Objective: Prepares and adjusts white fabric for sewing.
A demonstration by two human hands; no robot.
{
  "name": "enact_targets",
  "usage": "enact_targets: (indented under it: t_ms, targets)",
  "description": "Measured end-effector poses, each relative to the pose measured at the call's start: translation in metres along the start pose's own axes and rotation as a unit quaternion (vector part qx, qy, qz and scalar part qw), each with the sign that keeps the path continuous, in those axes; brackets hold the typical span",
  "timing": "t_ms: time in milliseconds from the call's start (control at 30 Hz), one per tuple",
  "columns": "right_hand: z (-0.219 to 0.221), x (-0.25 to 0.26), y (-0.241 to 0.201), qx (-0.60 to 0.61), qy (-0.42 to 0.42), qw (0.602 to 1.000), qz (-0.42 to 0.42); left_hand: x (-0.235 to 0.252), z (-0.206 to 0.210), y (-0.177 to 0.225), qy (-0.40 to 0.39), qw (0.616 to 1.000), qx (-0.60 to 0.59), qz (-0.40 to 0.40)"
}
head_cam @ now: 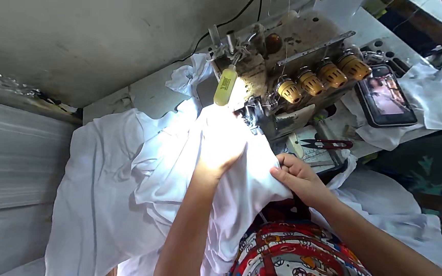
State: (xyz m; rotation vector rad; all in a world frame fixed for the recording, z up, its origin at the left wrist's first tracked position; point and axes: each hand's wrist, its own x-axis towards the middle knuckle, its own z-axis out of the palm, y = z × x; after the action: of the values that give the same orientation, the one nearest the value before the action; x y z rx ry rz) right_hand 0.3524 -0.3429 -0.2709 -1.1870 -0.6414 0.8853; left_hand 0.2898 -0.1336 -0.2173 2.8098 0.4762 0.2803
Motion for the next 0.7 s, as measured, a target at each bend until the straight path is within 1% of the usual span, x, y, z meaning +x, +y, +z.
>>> enact_targets:
  t_ms: [67, 133, 167, 200, 233, 267, 300, 333, 400, 467, 533, 567, 633, 700]
  targets:
    - [0.003, 0.005, -0.003, -0.005, 0.003, 1.0, 0.004, 0.011, -0.01, -0.011, -0.055, 0.997, 0.017, -0.044]
    - [0.006, 0.014, -0.005, -0.015, 0.016, 1.0, 0.0, 0.027, 0.01, -0.04, 0.002, 0.998, 0.054, -0.042]
    - [0.007, 0.017, -0.006, -0.02, 0.024, 1.0, -0.004, 0.034, 0.01, -0.043, 0.01, 0.998, 0.039, -0.054]
    - [0.008, 0.02, -0.005, -0.026, 0.032, 0.999, -0.009, 0.038, 0.001, -0.039, -0.002, 0.997, 0.006, -0.075]
    - [0.009, 0.022, -0.004, -0.033, 0.036, 0.999, -0.017, 0.037, -0.002, -0.036, 0.034, 0.997, -0.011, -0.073]
    - [0.008, 0.021, -0.003, -0.043, 0.033, 0.998, -0.025, 0.029, -0.003, -0.032, 0.096, 0.993, -0.029, -0.061]
    - [0.007, 0.017, -0.001, -0.055, 0.022, 0.998, -0.028, 0.013, -0.002, -0.027, 0.157, 0.985, -0.061, -0.047]
    - [0.006, 0.011, 0.0, -0.076, 0.007, 0.997, -0.02, -0.01, 0.0, -0.017, 0.188, 0.977, -0.093, -0.038]
    - [0.003, -0.01, 0.003, -0.117, -0.032, 0.992, 0.018, -0.059, 0.009, 0.012, 0.202, 0.966, -0.159, -0.023]
    - [0.0, -0.035, 0.014, -0.13, -0.073, 0.987, 0.064, -0.105, 0.027, 0.036, 0.13, 0.956, -0.263, 0.024]
    - [-0.003, -0.061, 0.029, -0.157, -0.107, 0.977, 0.095, -0.141, 0.057, 0.051, 0.071, 0.938, -0.337, 0.035]
    - [-0.005, -0.074, 0.036, -0.181, -0.117, 0.972, 0.098, -0.157, 0.072, 0.055, 0.059, 0.93, -0.362, 0.026]
    - [-0.007, -0.094, 0.042, -0.237, -0.119, 0.961, 0.077, -0.179, 0.092, 0.061, 0.054, 0.916, -0.399, 0.003]
    - [-0.006, -0.107, 0.042, -0.269, -0.106, 0.956, 0.044, -0.192, 0.098, 0.064, 0.065, 0.908, -0.414, -0.005]
